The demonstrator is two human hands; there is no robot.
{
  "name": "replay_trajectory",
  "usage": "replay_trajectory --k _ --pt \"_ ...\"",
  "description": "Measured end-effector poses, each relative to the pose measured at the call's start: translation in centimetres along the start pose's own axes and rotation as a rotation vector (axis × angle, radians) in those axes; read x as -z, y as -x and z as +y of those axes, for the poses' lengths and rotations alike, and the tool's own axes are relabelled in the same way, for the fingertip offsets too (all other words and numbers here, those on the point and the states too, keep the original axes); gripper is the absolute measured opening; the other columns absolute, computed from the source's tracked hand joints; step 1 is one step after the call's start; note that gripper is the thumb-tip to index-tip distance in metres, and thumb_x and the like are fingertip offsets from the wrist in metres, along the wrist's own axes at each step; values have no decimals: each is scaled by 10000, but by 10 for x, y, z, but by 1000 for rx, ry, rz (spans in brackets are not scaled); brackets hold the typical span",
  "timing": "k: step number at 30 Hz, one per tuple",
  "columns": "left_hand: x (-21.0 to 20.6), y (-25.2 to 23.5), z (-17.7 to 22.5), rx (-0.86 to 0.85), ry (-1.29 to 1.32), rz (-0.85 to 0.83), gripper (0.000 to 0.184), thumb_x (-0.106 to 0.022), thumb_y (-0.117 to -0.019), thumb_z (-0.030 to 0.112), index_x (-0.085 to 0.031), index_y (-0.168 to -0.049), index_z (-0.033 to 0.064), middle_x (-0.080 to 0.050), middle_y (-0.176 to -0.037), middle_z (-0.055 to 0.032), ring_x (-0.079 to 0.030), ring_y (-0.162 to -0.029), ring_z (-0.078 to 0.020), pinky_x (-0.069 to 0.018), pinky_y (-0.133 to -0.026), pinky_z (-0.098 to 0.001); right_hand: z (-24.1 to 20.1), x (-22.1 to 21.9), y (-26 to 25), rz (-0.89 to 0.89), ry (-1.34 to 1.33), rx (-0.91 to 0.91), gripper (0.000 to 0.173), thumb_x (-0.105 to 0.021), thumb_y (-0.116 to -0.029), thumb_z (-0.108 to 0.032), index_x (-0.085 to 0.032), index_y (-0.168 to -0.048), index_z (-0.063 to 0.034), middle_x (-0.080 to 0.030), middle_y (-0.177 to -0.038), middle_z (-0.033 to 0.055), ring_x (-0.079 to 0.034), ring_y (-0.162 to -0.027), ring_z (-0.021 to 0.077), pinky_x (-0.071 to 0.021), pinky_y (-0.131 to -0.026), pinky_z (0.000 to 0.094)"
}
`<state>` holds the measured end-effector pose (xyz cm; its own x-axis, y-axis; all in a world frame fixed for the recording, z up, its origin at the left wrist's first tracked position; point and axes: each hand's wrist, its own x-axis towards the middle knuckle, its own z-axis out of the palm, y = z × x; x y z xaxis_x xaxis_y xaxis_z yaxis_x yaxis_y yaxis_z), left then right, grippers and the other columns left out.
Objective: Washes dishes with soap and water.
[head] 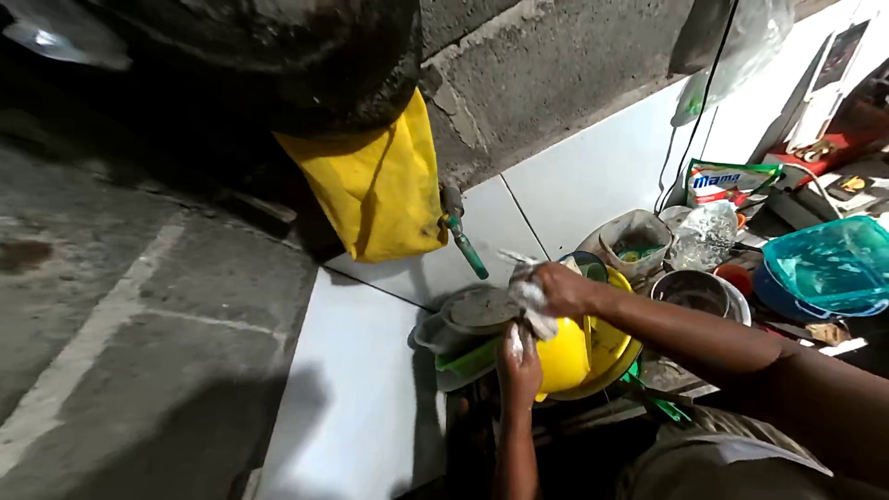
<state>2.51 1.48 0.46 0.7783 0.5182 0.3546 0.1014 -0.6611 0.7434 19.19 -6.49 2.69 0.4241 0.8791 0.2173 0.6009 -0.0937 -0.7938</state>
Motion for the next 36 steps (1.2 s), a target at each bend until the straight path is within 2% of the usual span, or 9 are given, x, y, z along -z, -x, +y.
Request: replay_trajectory --k 4,7,11,14,16,19,26,32,36 --pt "-1 23 -5 -71 163 123 345 -468 -1010 95 -618 -1073 -209 -683 -948 -148 -612 -907 81 -482 -876 -100 62 26 -12 34 -308 -106 275 -505 -1058 -81 -642 -1241 71 -687 -1146 194 -654 -1045 209 -517 -978 378" --pt "1 20 -9 22 98 -9 328 -525 -1011 121 -645 -1115 -166 -702 -984 -184 -653 -920 -27 -513 -884 -187 50 11 -8 81 -232 -64 209 -652 -944 -34 -671 -1130 60 -695 -1006 183 -673 -910 230 -564 -863 414" --pt "2 9 -5 98 86 -31 328 -490 -1036 119 -637 -1152 -150 -695 -1032 -199 -653 -967 -87 -513 -912 -252 3 -3 -8 -53 -162 -142 295 -676 -964 -60 -660 -1233 60 -691 -1144 248 -673 -1067 349 -509 -1004 529" --pt "9 12 3 239 277 147 354 -413 -1060 123 -589 -1196 -152 -660 -1077 -128 -609 -988 25 -498 -915 -165 63 15 -26 -45 -386 -36 241 -587 -995 -83 -665 -1186 40 -691 -1093 133 -644 -993 148 -529 -933 357" --pt "8 14 5 368 446 319 385 -344 -1103 181 -559 -1266 -93 -645 -1129 -85 -624 -1014 7 -528 -921 -194 95 17 -16 -50 -548 -119 342 -448 -1083 -137 -605 -1350 6 -657 -1309 108 -615 -1184 97 -483 -1063 296" --pt "-4 8 1 474 690 499 419 -300 -1130 268 -547 -1339 1 -668 -1166 -81 -668 -1042 -81 -576 -913 -295 90 5 14 292 -681 -222 355 -401 -1104 -133 -583 -1371 13 -641 -1346 97 -598 -1206 64 -465 -1065 239" --pt "-36 4 16 535 937 602 446 -241 -1134 338 -469 -1396 58 -621 -1201 -84 -645 -1074 -136 -568 -914 -362 34 -30 84 776 -317 -240 369 -480 -1042 -117 -630 -1365 -21 -662 -1323 129 -639 -1170 176 -522 -1011 368" --pt "-50 6 31 484 761 484 446 -258 -1134 294 -450 -1430 22 -592 -1259 -105 -623 -1115 -112 -549 -954 -327 88 26 35 465 -641 -287 410 -483 -1071 -200 -547 -1454 -70 -691 -1193 125 -668 -961 168 -568 -843 363" --pt "-34 -6 29 458 577 483 443 -293 -1127 281 -485 -1400 -10 -585 -1264 -130 -610 -1115 -113 -525 -969 -319 54 9 42 321 -218 -279 511 -600 -1012 -124 -495 -1509 -63 -590 -1418 221 -585 -1289 373 -450 -1094 583"
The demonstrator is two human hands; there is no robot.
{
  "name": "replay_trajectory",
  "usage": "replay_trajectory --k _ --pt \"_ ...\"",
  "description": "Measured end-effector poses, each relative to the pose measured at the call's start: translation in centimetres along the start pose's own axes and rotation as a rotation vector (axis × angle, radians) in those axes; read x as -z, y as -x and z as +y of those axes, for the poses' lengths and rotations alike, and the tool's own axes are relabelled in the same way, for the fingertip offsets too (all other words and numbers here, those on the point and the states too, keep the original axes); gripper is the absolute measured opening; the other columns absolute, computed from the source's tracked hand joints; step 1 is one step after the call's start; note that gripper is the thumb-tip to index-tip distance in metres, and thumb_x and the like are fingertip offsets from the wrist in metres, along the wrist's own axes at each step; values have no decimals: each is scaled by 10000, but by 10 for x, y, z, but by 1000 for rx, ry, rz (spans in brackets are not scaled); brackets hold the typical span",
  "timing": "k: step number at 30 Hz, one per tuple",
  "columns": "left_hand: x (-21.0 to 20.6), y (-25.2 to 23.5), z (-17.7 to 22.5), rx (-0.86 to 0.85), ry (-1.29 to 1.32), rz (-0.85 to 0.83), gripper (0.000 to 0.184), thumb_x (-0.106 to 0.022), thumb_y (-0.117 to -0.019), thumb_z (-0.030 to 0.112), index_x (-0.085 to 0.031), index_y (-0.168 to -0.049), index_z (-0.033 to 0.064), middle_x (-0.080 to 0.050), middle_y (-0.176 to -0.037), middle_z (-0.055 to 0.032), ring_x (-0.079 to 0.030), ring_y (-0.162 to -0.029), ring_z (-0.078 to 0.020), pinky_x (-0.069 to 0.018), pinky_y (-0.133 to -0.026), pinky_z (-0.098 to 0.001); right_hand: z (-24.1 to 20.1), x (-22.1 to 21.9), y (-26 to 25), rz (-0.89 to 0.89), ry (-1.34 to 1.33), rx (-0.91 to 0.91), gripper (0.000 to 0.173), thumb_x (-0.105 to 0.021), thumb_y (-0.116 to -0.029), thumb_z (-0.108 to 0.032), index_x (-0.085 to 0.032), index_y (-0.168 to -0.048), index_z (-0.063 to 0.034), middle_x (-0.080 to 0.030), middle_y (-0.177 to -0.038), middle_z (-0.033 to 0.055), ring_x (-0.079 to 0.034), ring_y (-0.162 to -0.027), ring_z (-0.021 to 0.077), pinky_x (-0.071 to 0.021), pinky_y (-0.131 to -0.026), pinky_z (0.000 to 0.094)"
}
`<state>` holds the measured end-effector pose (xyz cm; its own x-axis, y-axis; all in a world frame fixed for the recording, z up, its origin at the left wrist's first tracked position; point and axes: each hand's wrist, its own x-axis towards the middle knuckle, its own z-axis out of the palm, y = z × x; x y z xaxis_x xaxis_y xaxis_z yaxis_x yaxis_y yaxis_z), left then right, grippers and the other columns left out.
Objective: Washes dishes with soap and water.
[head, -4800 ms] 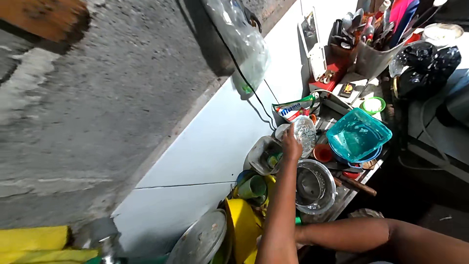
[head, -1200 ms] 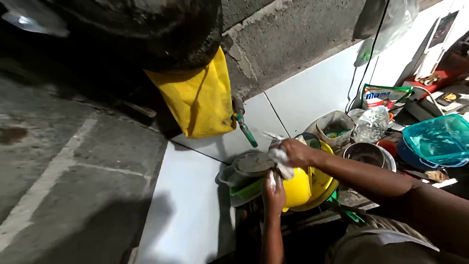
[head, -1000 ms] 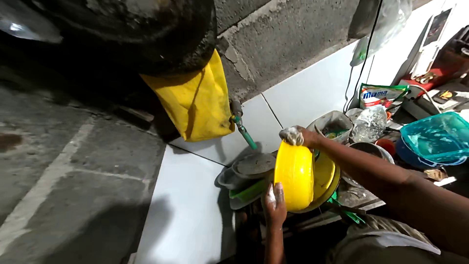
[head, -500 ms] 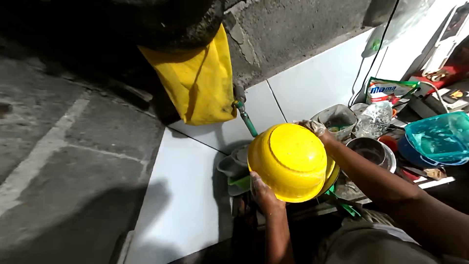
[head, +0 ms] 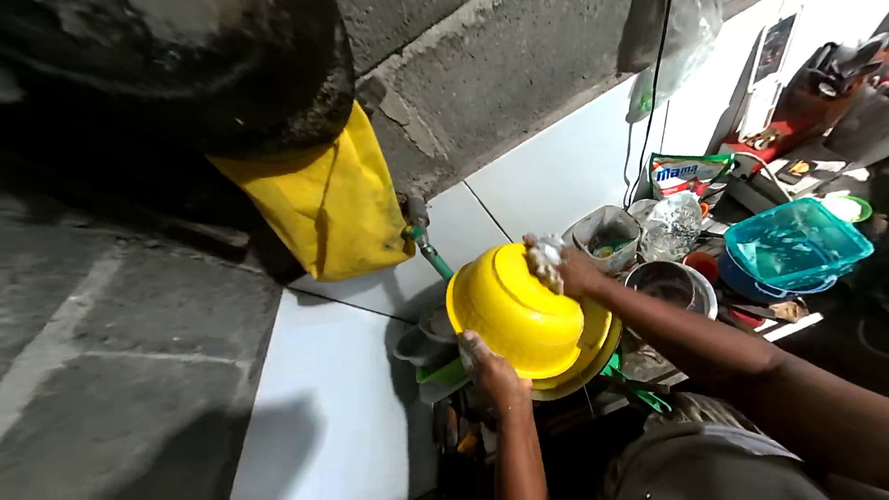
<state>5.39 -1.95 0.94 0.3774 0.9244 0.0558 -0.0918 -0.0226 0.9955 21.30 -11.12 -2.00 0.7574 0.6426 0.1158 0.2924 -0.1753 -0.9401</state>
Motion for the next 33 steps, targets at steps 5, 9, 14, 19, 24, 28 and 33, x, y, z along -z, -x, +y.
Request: replay_trajectory --k 5,9,14,19,24,28,33 --pt "13 10 -4 46 -29 -68 427 -313 -1118 256 -450 -1419 -15 -601 -1231 -112 -633 -1072 -76 -555 -928 -288 11 -18 31 -17 52 44 502 -555 -1024 -172 -502 -1488 11 -544 -1488 215 -501 -1405 335 -368 -1191 502" --pt "12 18 -12 22 -118 -101 451 -313 -1120 245 -429 -1448 -42 -566 -1317 -156 -599 -1142 -84 -514 -985 -269 22 -32 4 4 -12 -78 529 -593 -1008 -125 -475 -1511 -12 -562 -1449 238 -534 -1353 366 -401 -1152 542" --pt "27 4 -14 17 -276 -139 520 -327 -1115 272 -364 -1508 -66 -452 -1491 -244 -501 -1330 -187 -416 -1115 -341 -12 -61 45 2 -143 192 485 -487 -1042 -240 -547 -1461 -4 -556 -1497 164 -500 -1419 248 -372 -1209 426" --pt "26 19 -11 18 -176 -147 473 -319 -1114 246 -406 -1473 -51 -545 -1364 -185 -581 -1186 -105 -493 -1016 -279 28 -38 -18 -69 -200 -70 415 -521 -1072 -176 -545 -1473 -71 -624 -1394 182 -592 -1293 296 -436 -1129 478" --pt "26 1 -22 55 -48 50 440 -321 -1125 279 -466 -1424 -10 -591 -1263 -144 -622 -1091 -121 -538 -947 -322 28 -55 50 -63 -93 -58 515 -553 -1014 -188 -500 -1487 7 -542 -1488 206 -505 -1397 299 -373 -1190 480" --pt "22 5 -26 120 -30 3 443 -303 -1128 309 -447 -1438 27 -603 -1244 -123 -646 -1071 -126 -568 -916 -336 -9 -48 50 -135 60 26 525 -570 -998 -159 -502 -1496 -8 -567 -1464 214 -525 -1377 342 -373 -1178 522" --pt "32 -1 -25 86 55 -84 403 -311 -1123 280 -492 -1392 39 -643 -1180 -84 -669 -1035 -118 -590 -888 -336 39 -27 -15 -74 -342 -169 450 -513 -1062 -122 -487 -1506 -54 -589 -1424 187 -586 -1280 264 -463 -1096 438"
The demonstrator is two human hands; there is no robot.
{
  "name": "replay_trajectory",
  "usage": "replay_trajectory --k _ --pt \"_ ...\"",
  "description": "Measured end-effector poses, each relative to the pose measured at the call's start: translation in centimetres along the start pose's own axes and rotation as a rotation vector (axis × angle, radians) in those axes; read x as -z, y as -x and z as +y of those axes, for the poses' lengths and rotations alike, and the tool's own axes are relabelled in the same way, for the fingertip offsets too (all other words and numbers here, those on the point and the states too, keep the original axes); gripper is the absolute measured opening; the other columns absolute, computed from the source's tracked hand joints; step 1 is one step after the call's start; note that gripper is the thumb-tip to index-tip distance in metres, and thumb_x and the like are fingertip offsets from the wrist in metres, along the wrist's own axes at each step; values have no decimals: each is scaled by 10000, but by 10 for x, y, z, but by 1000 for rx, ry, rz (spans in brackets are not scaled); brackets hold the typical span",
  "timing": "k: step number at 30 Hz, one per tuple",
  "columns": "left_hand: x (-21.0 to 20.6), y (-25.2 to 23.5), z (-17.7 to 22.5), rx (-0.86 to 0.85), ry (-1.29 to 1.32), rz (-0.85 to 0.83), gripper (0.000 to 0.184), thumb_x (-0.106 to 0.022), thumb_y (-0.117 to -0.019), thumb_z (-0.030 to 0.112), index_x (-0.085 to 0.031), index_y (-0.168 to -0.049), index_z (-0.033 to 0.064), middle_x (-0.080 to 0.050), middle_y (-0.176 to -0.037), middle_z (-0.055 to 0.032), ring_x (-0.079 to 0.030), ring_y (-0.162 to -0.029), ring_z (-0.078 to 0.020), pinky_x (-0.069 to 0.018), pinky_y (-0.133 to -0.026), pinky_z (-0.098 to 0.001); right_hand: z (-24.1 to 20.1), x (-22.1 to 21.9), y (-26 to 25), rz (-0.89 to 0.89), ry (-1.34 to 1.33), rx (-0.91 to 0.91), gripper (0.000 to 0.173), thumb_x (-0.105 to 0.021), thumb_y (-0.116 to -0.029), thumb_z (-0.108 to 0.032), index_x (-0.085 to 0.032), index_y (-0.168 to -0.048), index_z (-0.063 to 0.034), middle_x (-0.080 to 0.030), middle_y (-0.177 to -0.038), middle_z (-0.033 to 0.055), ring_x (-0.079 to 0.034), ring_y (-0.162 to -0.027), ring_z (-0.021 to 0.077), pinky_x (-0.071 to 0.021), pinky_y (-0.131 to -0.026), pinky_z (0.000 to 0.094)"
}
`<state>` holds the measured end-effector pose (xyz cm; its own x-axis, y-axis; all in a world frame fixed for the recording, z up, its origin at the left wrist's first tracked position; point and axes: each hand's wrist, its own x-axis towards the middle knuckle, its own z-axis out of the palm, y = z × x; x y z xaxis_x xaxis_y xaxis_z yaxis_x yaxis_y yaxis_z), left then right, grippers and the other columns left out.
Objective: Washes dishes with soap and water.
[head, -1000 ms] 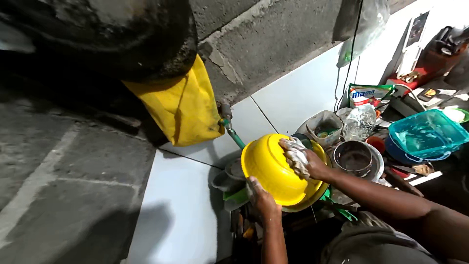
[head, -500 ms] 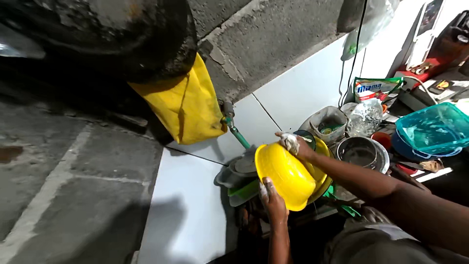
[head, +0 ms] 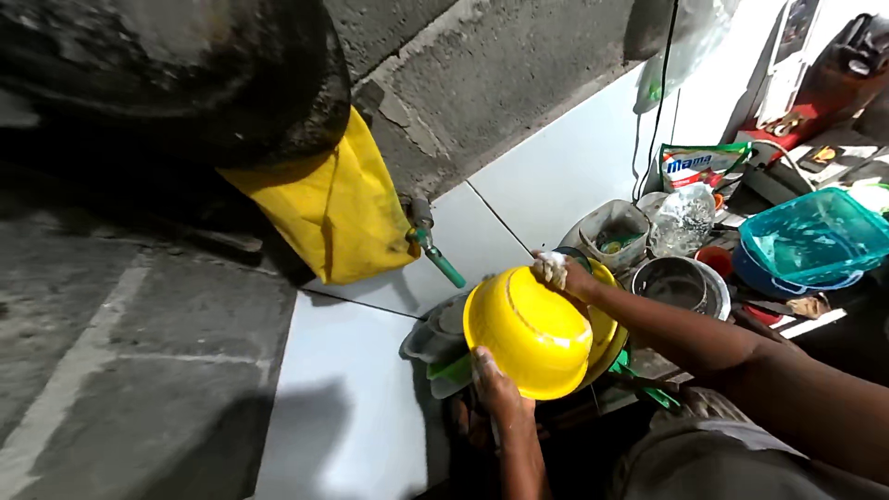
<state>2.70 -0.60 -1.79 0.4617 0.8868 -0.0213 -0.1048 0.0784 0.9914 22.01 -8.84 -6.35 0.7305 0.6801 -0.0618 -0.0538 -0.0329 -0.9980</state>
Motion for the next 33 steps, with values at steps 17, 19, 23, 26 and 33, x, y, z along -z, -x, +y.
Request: replay_trajectory --k 17,19,23,26,33 --pt "33 -2 -24 -232 -192 126 657 -99 -1110 394 -396 -1420 -103 -557 -1312 -163 -564 -1205 -81 -462 -1057 -272 -6 32 27 64 -34 -127 522 -317 -1109 -495 -618 -1308 -118 -670 -1056 77 -635 -852 140 -549 -735 349" --pt "32 1 -13 0 102 26 622 -120 -1088 504 -420 -1445 93 -596 -1300 -31 -594 -1167 -96 -526 -960 -316 -4 31 34 86 114 110 472 -305 -1114 -375 -642 -1043 -53 -586 -795 44 -549 -630 101 -483 -551 275" --pt "41 17 10 616 278 -47 390 -298 -1037 370 -510 -1264 134 -675 -1077 -149 -698 -914 -325 -595 -668 -529 11 47 38 21 278 507 239 -497 -961 -113 -672 -911 43 -665 -1001 134 -623 -976 169 -522 -902 332" --pt "53 25 -8 753 249 -138 377 -336 -1011 136 -404 -1373 58 -612 -1200 -240 -670 -998 -415 -582 -753 -606 5 62 33 -15 174 284 263 -515 -1038 -166 -685 -1128 13 -680 -1114 98 -638 -988 114 -548 -895 304" --pt "29 42 -35 567 191 36 407 -445 -908 -110 -425 -1302 -10 -587 -1039 -162 -667 -848 -255 -607 -675 -459 -91 46 38 114 133 357 274 -435 -1076 -253 -630 -1059 -62 -636 -865 -49 -607 -730 4 -551 -688 210"
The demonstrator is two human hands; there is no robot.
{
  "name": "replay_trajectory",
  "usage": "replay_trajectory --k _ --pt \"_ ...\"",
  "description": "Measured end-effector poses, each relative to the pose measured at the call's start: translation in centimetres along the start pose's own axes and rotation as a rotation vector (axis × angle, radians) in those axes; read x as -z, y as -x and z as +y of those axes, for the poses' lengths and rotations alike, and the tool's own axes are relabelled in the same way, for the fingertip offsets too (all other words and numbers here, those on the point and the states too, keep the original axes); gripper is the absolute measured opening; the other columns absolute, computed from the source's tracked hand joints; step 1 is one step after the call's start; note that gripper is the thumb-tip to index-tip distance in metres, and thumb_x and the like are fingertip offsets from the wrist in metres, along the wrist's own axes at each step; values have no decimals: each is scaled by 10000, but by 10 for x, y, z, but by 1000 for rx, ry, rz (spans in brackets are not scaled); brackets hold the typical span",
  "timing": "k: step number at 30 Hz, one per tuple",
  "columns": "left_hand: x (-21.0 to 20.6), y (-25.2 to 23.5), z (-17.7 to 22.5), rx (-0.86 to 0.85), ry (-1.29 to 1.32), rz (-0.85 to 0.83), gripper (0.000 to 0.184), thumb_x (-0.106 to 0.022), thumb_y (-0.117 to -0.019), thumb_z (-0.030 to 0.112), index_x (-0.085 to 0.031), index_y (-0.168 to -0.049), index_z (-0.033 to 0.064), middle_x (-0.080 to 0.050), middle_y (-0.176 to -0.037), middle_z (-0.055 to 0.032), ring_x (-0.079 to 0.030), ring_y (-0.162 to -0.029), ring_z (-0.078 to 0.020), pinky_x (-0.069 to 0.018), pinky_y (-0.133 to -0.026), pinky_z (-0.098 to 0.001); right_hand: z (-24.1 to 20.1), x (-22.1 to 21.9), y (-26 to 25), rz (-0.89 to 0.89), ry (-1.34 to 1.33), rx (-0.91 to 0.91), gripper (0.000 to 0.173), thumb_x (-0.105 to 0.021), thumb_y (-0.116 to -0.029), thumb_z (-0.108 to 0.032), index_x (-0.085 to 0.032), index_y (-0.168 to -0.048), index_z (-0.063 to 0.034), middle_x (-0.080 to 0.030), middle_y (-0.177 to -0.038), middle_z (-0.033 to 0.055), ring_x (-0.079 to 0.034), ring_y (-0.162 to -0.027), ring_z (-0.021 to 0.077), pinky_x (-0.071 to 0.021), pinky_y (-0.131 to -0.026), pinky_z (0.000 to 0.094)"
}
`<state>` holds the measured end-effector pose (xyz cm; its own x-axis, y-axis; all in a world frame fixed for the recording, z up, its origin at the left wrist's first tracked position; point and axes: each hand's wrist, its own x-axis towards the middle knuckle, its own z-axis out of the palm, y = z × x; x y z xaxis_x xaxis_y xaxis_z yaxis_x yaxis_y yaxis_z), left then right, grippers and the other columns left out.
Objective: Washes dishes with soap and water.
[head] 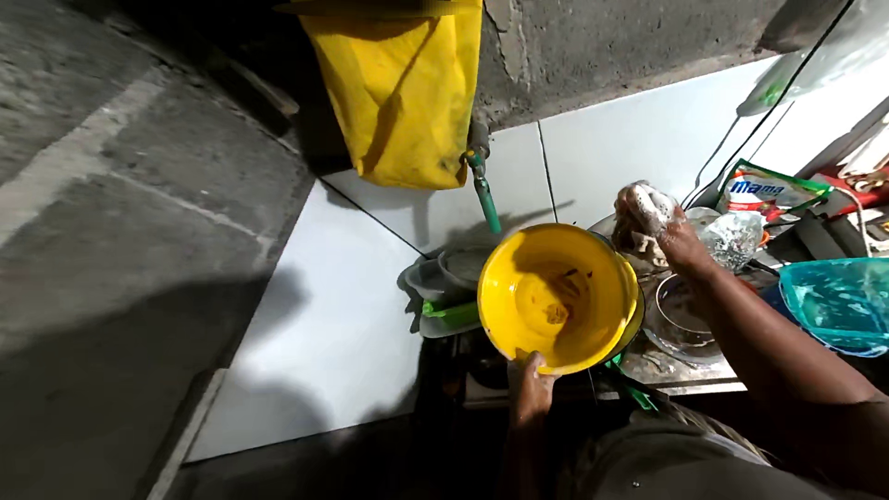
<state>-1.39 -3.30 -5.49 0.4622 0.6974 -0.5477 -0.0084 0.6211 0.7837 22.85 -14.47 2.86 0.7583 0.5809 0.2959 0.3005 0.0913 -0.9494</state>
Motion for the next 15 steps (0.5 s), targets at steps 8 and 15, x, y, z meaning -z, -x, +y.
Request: replay_trajectory --k 8,15 --pt "-17 -1 -19 -280 -102 -87 599 -478 -933 -67 -279 -1497 -22 -543 -1249 -155 -612 -1058 -148 -562 -892 -351 62 -95 64 -826 387 -24 440 -574 -1041 -219 -565 -1437 -26 -587 -1419 225 -560 -1324 364 -409 -1145 547" --pt "-4 3 -21 -328 -214 15 596 -503 -915 -72 -306 -1478 -76 -535 -1262 -200 -601 -1078 -146 -532 -919 -296 63 -41 39 -833 1087 63 330 -452 -1034 9 -600 -1316 96 -531 -1448 283 -445 -1395 471 -340 -1163 593"
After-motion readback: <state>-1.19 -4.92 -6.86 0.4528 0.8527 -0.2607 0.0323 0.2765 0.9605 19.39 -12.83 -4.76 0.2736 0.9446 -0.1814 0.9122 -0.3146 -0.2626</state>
